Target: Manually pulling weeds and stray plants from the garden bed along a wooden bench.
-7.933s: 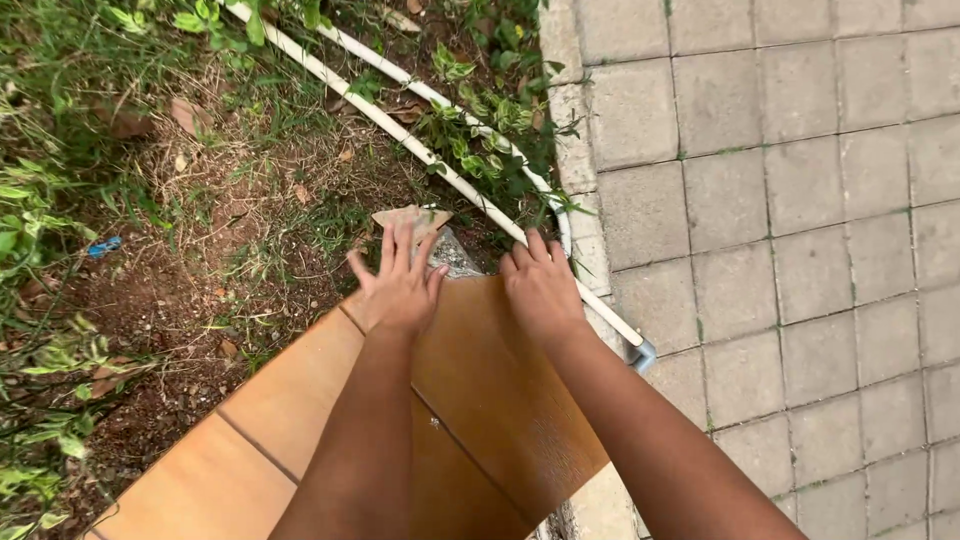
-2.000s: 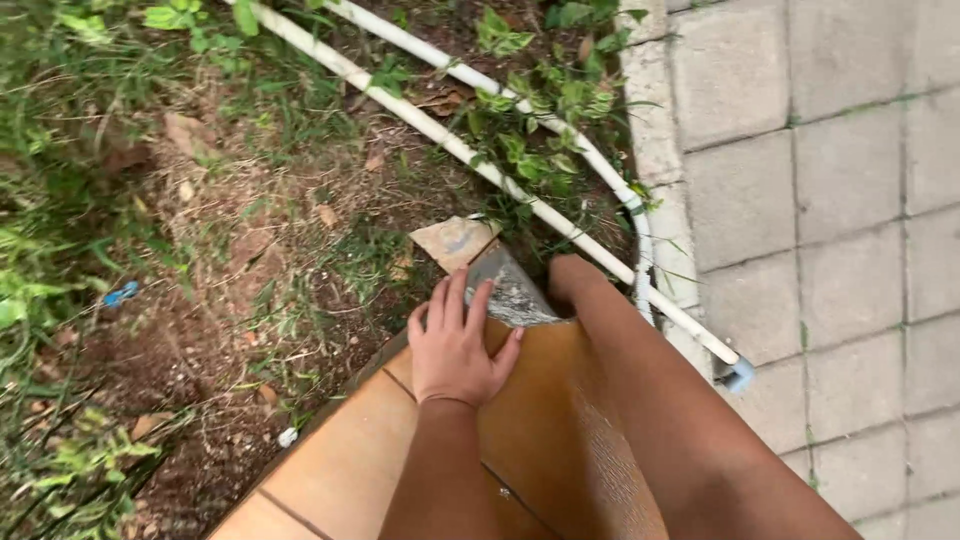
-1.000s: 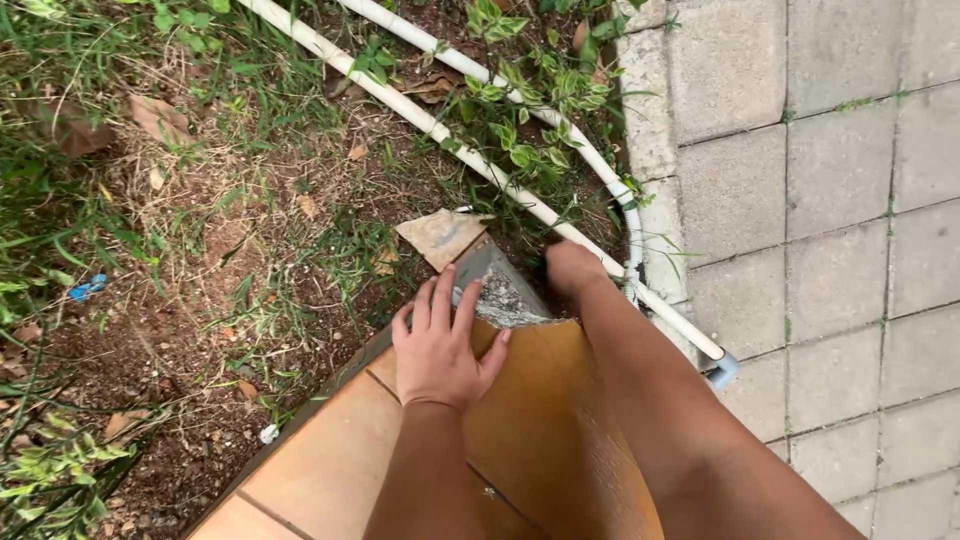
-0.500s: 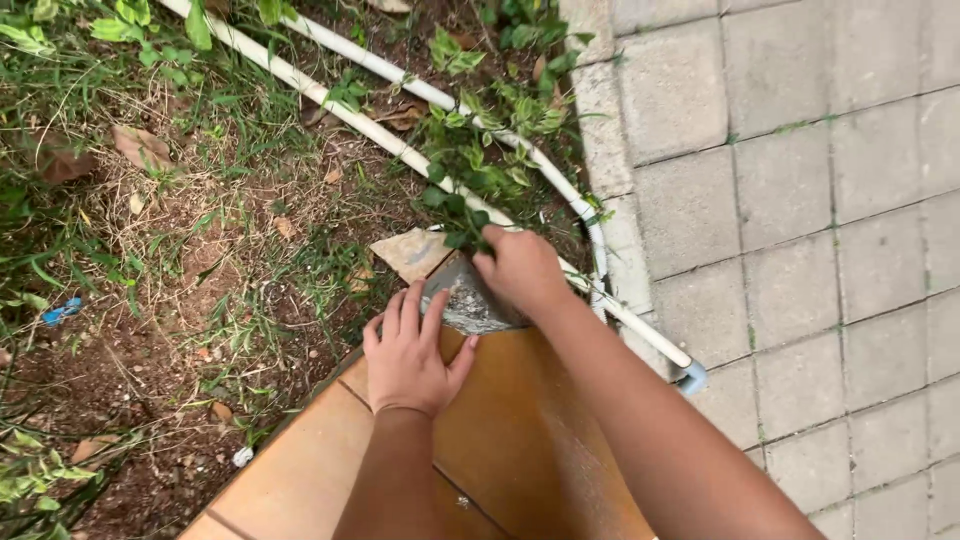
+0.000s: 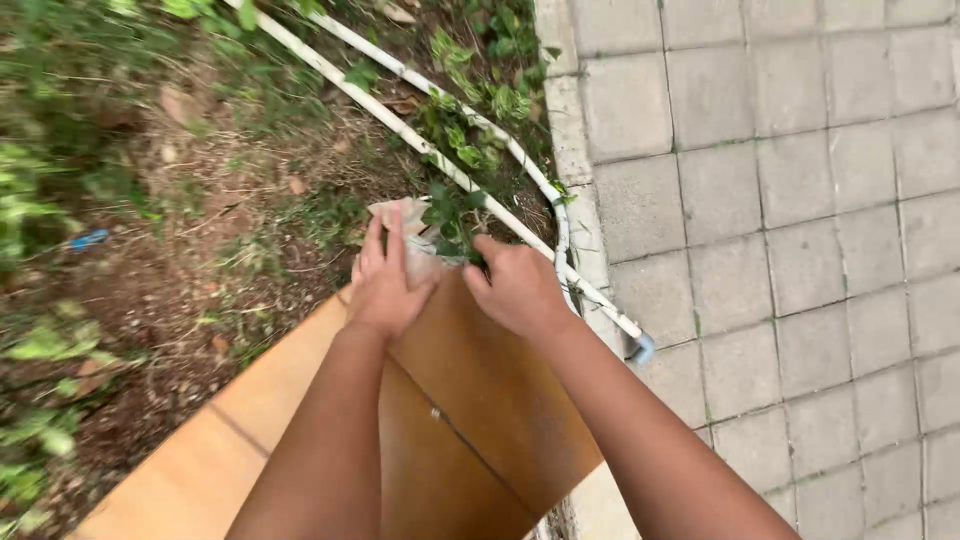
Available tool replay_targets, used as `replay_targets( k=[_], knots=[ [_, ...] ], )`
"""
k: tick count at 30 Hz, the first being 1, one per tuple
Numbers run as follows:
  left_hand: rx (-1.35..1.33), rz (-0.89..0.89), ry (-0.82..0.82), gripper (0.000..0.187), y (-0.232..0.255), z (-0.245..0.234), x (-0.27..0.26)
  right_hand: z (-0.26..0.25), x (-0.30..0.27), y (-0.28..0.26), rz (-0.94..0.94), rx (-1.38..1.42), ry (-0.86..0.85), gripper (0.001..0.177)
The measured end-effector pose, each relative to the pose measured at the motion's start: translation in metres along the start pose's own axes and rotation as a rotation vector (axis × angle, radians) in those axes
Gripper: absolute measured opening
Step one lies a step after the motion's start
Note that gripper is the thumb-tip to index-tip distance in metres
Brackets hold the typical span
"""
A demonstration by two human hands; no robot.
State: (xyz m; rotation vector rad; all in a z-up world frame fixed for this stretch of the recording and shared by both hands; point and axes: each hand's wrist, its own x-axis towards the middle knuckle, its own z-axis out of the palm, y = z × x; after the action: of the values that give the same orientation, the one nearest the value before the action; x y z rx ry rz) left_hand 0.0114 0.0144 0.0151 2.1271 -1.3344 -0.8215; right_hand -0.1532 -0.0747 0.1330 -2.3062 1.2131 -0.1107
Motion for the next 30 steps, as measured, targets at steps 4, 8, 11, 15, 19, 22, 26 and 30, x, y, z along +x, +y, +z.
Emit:
replay_targets(
  k=[4, 8, 11, 15, 19, 22, 26, 30],
  knots=[
    [0.114, 0.232, 0.123, 0.089, 0.02, -0.027, -0.061, -0.03, -0.048, -0.039, -0.059, 0.056, -0.02, 0.023],
    [-0.078, 0.29, 0.269, 0.073, 0.055, -0.07, -0.138, -0.068, -0.098, -0.106, -0.09, 0.12, -0.129, 0.023],
    [-0.121, 0.303, 0.381, 0.067, 0.072, -0.12, -0.197, -0.076, -0.144, -0.147, -0.168, 0.142, -0.125, 0.02],
    [-0.07, 0.352, 0.474, 0.046, 0.091, -0.214, -0.28, -0.084, -0.201, -0.221, -0.332, 0.173, -0.049, 0.012],
    [-0.145, 0.263, 0.461, 0.024, 0.086, -0.289, -0.369, -0.09, -0.26, -0.306, -0.344, 0.228, -0.028, 0.01],
    [-0.258, 0.182, 0.452, 0.015, 0.084, -0.329, -0.443, -0.093, -0.31, -0.373, -0.378, 0.325, 0.037, 0.008],
    [-0.466, 0.256, 0.652, 0.012, 0.072, -0.359, -0.525, -0.086, -0.369, -0.448, -0.37, 0.461, 0.041, 0.007],
    [-0.95, -0.103, 0.58, 0.013, 0.06, -0.373, -0.597, -0.074, -0.419, -0.504, -0.598, 0.502, 0.095, 0.012]
  ],
)
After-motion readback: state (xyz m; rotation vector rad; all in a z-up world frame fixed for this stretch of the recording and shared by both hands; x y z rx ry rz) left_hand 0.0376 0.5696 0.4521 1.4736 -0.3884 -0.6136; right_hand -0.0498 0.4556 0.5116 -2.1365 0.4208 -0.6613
